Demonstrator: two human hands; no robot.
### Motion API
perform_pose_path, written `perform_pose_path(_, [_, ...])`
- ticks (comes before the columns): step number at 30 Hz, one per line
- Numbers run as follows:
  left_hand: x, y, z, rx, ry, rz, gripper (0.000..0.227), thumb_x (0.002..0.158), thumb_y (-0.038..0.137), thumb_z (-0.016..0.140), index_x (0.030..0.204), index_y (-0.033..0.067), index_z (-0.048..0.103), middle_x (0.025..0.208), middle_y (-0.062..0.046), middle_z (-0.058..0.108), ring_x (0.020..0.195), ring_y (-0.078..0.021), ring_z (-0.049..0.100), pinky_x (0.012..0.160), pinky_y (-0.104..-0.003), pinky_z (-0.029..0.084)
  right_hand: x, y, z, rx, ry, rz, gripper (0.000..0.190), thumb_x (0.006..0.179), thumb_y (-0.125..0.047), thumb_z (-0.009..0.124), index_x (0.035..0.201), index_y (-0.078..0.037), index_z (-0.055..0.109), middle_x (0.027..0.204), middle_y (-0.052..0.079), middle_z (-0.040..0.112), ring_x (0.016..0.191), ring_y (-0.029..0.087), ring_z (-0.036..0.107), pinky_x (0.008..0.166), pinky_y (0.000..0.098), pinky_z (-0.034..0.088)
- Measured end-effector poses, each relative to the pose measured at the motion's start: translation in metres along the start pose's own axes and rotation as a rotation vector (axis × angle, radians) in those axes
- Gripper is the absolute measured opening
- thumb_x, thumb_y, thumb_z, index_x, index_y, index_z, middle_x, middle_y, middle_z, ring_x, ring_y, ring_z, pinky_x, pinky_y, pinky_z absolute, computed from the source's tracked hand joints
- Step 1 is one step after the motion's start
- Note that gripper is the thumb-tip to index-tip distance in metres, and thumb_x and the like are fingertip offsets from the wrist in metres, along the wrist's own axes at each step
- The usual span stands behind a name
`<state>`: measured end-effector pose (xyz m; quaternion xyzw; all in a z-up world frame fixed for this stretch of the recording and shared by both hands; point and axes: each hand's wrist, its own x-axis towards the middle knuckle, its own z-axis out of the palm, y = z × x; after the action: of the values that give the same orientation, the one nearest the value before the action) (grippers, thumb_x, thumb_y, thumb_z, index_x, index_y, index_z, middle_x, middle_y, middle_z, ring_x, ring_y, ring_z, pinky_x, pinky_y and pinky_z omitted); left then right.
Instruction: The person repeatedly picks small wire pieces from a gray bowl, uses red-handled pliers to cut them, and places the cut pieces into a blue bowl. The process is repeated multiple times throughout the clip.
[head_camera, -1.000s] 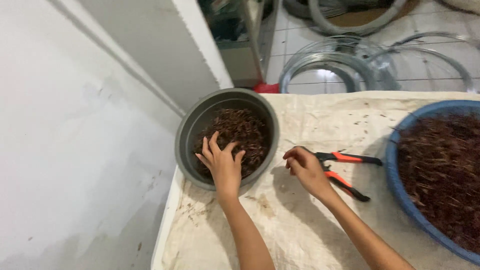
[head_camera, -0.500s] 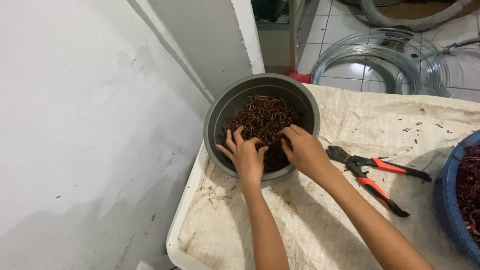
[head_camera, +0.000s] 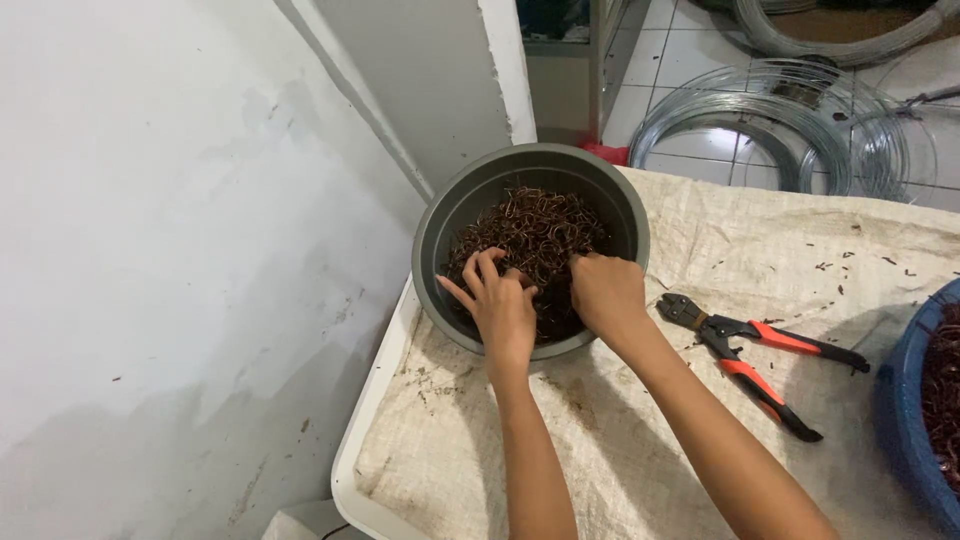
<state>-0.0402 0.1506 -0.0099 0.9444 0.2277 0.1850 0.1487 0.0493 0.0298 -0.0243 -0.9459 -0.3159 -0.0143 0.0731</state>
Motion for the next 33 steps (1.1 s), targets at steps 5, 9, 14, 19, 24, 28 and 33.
perform_pose_path(5, [-0.001, 0.010, -0.018, 0.055, 0.056, 0.006, 0.015, 0.084, 0.021, 0.077, 0.081, 0.0110, 0.067, 0.126, -0.008, 0.049, 0.138, -0.0378, 0.032, 0.113, -0.079, -0.003, -0.009, -0.012, -0.038, 0.076, -0.010, 0.017, 0.022, 0.090, -0.013, 0.064, 0.109, -0.005, 0.073, 0.093, 0.015, 0.074, 0.076, 0.031, 0.074, 0.062, 0.0425, 0.059])
perform_pose_path(9, [0.005, 0.007, -0.006, 0.092, 0.185, -0.005, 0.016, 0.085, 0.022, 0.077, 0.087, 0.0094, 0.067, 0.127, -0.011, 0.050, 0.137, -0.0382, 0.036, 0.112, -0.078, -0.003, -0.016, -0.011, -0.040, 0.226, 0.094, 0.038, 0.023, 0.097, -0.019, 0.058, 0.112, -0.003, 0.064, 0.102, 0.020, 0.072, 0.080, 0.040, 0.074, 0.068, 0.0518, 0.058])
perform_pose_path(14, [0.001, 0.005, -0.010, -0.165, 0.157, -0.037, 0.014, 0.090, 0.021, 0.074, 0.090, 0.0071, 0.070, 0.127, -0.012, 0.050, 0.137, -0.0413, 0.033, 0.111, -0.078, -0.006, -0.023, -0.015, -0.045, 0.230, 0.119, 0.034, 0.021, 0.102, -0.020, 0.053, 0.108, -0.004, 0.065, 0.095, 0.014, 0.073, 0.078, 0.035, 0.074, 0.065, 0.0467, 0.059])
perform_pose_path(19, [0.003, 0.002, -0.014, -0.331, 0.118, -0.102, 0.016, 0.095, 0.027, 0.069, 0.096, 0.0111, 0.071, 0.131, -0.009, 0.046, 0.138, -0.0398, 0.030, 0.110, -0.079, -0.007, -0.025, -0.015, -0.061, 0.314, 0.149, -0.010, 0.018, 0.099, -0.019, 0.059, 0.110, -0.009, 0.069, 0.098, 0.011, 0.074, 0.084, 0.035, 0.074, 0.068, 0.0478, 0.059])
perform_pose_path(24, [0.004, 0.002, -0.013, -0.468, 0.095, -0.100, 0.014, 0.095, 0.025, 0.070, 0.101, 0.0127, 0.074, 0.134, -0.009, 0.044, 0.140, -0.0404, 0.026, 0.111, -0.076, -0.008, -0.026, -0.012, -0.063, 0.363, 0.094, -0.029, 0.014, 0.100, -0.022, 0.060, 0.107, -0.016, 0.071, 0.095, 0.003, 0.076, 0.087, 0.030, 0.074, 0.069, 0.0425, 0.058])
perform_pose_path(28, [0.006, 0.007, -0.018, -0.552, 0.022, -0.119, 0.012, 0.094, 0.020, 0.071, 0.099, 0.0103, 0.073, 0.135, -0.008, 0.043, 0.141, -0.0390, 0.024, 0.113, -0.075, -0.007, -0.023, -0.010, -0.061, 0.366, 0.066, -0.024, 0.016, 0.102, -0.023, 0.056, 0.107, -0.016, 0.070, 0.097, 0.005, 0.076, 0.090, 0.031, 0.074, 0.072, 0.0438, 0.059])
perform_pose_path(33, [0.006, 0.005, -0.017, -0.557, 0.011, -0.129, 0.012, 0.092, 0.020, 0.074, 0.098, 0.0106, 0.072, 0.134, -0.008, 0.043, 0.141, -0.0405, 0.023, 0.113, -0.075, -0.007, -0.023, -0.004, -0.055, 0.382, -0.037, -0.006, 0.024, 0.102, -0.027, 0.054, 0.115, -0.017, 0.071, 0.105, 0.004, 0.078, 0.095, 0.033, 0.074, 0.078, 0.0475, 0.057])
